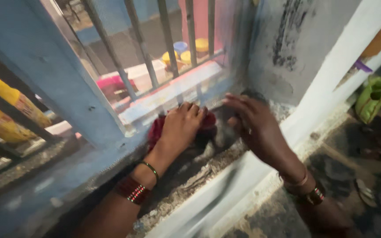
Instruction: The person cleans a window sill and the lower section of a metal security grille using a red cloth and a toothbrush. They scrub the concrete sill and wipe the metal bars, moving from right to left along the window frame.
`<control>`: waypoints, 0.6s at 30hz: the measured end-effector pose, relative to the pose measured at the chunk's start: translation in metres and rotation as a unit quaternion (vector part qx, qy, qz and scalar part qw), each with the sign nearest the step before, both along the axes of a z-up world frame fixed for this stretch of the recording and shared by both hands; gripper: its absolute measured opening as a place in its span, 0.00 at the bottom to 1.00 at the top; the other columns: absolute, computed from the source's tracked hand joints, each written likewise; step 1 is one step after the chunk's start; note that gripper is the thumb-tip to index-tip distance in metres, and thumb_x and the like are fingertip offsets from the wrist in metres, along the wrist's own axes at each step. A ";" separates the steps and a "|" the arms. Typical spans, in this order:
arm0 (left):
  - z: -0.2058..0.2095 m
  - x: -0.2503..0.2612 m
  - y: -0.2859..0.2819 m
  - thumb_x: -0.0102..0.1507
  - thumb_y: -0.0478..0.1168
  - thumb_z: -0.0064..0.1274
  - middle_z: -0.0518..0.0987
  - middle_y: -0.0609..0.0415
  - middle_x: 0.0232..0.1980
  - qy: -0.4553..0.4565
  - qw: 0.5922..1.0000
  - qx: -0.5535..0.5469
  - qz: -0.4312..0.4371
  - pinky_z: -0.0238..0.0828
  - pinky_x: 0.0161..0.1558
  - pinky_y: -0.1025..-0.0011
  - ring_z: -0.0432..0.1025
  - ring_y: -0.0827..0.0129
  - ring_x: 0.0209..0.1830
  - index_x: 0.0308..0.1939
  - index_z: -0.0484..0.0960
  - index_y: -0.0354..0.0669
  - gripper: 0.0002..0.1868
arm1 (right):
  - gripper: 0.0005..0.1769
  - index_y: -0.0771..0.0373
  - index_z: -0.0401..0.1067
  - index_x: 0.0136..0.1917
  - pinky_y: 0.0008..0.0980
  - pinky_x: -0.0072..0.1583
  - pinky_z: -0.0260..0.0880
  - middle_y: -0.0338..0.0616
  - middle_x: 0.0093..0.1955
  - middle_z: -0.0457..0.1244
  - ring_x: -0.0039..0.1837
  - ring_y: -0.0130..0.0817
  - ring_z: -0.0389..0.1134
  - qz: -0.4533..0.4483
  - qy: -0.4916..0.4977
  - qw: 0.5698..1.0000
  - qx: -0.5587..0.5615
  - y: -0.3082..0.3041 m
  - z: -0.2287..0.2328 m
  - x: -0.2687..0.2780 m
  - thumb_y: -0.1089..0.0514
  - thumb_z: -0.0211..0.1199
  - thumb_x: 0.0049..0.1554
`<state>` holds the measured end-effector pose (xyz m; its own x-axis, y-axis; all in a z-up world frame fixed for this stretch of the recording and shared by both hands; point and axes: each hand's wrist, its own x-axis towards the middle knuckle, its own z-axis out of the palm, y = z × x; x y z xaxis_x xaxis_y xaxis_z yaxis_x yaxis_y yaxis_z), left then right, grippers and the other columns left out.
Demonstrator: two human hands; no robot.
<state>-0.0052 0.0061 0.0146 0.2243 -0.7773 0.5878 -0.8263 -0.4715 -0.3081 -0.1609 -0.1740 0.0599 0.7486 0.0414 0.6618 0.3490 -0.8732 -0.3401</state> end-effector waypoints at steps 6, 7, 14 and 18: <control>0.062 -0.027 0.011 0.61 0.42 0.57 0.84 0.55 0.46 0.224 0.957 -0.185 0.002 0.77 0.41 0.58 0.77 0.58 0.46 0.59 0.79 0.54 0.21 | 0.40 0.59 0.55 0.77 0.54 0.76 0.57 0.56 0.82 0.46 0.81 0.59 0.51 0.132 -0.072 0.986 -0.068 0.045 0.021 0.019 0.50 0.66 0.57; 0.073 -0.030 0.016 0.60 0.39 0.56 0.85 0.55 0.46 0.253 0.935 -0.246 -0.033 0.79 0.45 0.60 0.79 0.60 0.47 0.63 0.78 0.55 0.25 | 0.41 0.59 0.53 0.78 0.56 0.77 0.54 0.58 0.83 0.44 0.83 0.61 0.48 0.138 -0.089 0.983 -0.079 0.052 0.023 0.024 0.47 0.67 0.58; 0.135 -0.042 0.056 0.64 0.29 0.56 0.75 0.48 0.69 0.571 0.660 -0.390 -0.293 0.80 0.62 0.64 0.75 0.64 0.64 0.84 0.48 0.55 0.49 | 0.53 0.44 0.48 0.81 0.64 0.84 0.40 0.61 0.86 0.34 0.88 0.65 0.34 0.150 -0.265 0.948 -0.091 0.093 0.046 0.065 0.30 0.71 0.54; 0.165 -0.050 0.096 0.63 0.33 0.59 0.68 0.42 0.68 0.645 0.547 -0.371 -0.384 0.77 0.60 0.56 0.72 0.55 0.61 0.85 0.38 0.61 0.56 | 0.48 0.42 0.51 0.80 0.56 0.77 0.59 0.56 0.84 0.38 0.83 0.56 0.44 0.250 -0.349 0.898 -0.096 0.109 0.072 0.089 0.36 0.76 0.57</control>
